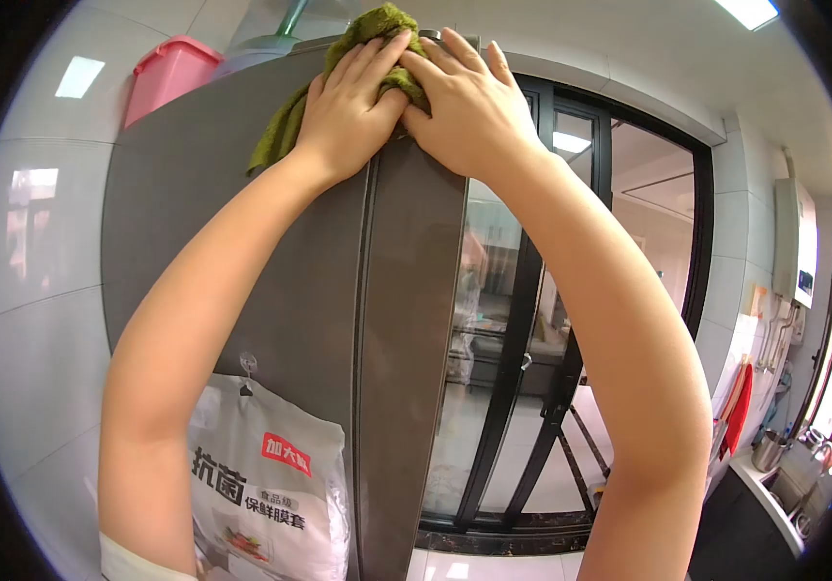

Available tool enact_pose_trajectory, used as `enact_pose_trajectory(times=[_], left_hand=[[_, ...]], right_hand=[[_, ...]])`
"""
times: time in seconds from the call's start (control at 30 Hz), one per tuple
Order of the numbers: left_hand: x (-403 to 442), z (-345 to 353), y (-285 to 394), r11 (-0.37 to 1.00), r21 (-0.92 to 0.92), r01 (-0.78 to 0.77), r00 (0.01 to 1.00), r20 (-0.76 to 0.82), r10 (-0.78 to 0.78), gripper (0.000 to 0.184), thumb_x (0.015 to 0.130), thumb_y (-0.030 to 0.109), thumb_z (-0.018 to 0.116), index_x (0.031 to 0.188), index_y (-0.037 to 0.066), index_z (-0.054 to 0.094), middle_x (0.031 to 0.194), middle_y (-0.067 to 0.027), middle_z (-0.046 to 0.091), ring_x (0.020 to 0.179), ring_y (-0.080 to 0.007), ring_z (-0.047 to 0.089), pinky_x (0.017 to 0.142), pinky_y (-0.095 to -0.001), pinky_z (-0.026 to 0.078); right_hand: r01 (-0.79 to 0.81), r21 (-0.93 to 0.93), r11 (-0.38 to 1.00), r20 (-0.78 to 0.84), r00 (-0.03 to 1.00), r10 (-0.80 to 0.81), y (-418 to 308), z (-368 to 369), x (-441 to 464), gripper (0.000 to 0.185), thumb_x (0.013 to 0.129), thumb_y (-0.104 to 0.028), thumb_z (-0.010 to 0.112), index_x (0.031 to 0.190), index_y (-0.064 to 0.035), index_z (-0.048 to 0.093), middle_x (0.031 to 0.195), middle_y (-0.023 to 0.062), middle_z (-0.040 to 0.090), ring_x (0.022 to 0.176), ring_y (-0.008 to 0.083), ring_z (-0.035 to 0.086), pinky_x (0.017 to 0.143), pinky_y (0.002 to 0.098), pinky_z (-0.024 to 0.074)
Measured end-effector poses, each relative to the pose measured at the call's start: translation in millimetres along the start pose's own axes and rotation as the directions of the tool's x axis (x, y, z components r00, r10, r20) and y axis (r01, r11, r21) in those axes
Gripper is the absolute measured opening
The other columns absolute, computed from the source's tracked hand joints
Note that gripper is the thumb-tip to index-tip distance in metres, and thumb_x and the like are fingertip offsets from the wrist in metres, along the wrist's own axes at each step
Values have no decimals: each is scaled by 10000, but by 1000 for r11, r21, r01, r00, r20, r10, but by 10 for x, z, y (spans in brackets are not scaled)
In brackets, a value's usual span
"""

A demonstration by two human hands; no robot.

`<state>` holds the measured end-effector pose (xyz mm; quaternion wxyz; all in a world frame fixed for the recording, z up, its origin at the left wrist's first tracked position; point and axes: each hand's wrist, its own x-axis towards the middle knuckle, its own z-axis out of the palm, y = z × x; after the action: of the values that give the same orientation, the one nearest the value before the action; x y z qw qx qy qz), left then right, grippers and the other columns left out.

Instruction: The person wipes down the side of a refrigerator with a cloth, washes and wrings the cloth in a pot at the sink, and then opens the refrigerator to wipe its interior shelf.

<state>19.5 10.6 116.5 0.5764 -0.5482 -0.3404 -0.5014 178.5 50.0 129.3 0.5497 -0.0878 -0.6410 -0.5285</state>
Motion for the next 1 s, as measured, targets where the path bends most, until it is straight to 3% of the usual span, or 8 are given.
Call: enact_pose_trajectory(times=[0.17,0.2,0.3,0.33,0.43,0.47,0.77,1.0], left_hand=[[52,56,208,996,-64,-68,996,54,72,576,884,336,362,1448,227,320,1476,-122,329,1375,-271,274,1108,-463,166],[40,69,243,992,-99,-73,996,42,77,565,884,328,376,1434,202,350,1465,-123,350,1374,-266,277,1108,-451,166],[-52,19,243,978,-155,-139,989,36,147,554,873,304,440,1409,172,393,1446,-128,378,1358,-273,306,1098,-454,195],[-106,-7,241,972,-165,-166,983,45,176,556,863,288,470,1401,166,404,1439,-131,386,1351,-281,316,1092,-455,207],[-403,-161,298,958,-190,-213,968,95,234,575,829,246,549,1384,154,428,1418,-140,407,1329,-304,346,1076,-457,242],[-528,-240,353,958,-195,-208,964,126,235,589,817,234,568,1383,152,429,1412,-144,409,1322,-313,354,1071,-458,251],[-1438,-684,740,970,-190,-153,867,446,224,734,736,216,596,1432,179,366,1463,-135,336,1350,-333,306,1085,-514,226],[-946,-535,374,967,-30,-254,917,311,250,755,742,269,592,1442,206,317,1455,-103,350,1359,-319,291,1106,-549,172]], right_hand=[[13,-44,999,-151,988,-19,124,-69,-161,549,842,-296,560,1336,-86,443,1461,105,353,1368,280,294,1130,492,193],[41,8,999,-210,977,-38,94,-106,-197,537,798,-228,603,1279,-34,460,1441,132,360,1325,319,343,1117,485,225],[-18,440,898,25,1000,8,33,-348,-217,558,726,-101,571,1260,19,464,1450,215,319,1367,369,257,1123,485,202],[-127,411,903,183,982,55,-29,-458,-270,517,758,-127,552,1239,31,443,1429,247,323,1345,381,283,1107,450,262],[53,415,908,-4,998,-56,-34,-337,-600,506,732,-138,635,1194,-2,480,1392,155,399,1259,357,398,1090,462,288],[40,472,881,-5,999,-43,-112,-387,-705,502,661,-63,652,1129,12,486,1353,167,421,1199,383,434,1056,443,343],[30,418,908,176,978,-113,-667,-759,-1502,518,572,-86,688,1054,36,544,1386,229,385,1265,365,411,1066,447,347],[22,318,948,138,988,-69,-554,-582,-999,638,634,-119,716,1199,9,447,1440,208,323,1327,346,339,1085,462,307]])
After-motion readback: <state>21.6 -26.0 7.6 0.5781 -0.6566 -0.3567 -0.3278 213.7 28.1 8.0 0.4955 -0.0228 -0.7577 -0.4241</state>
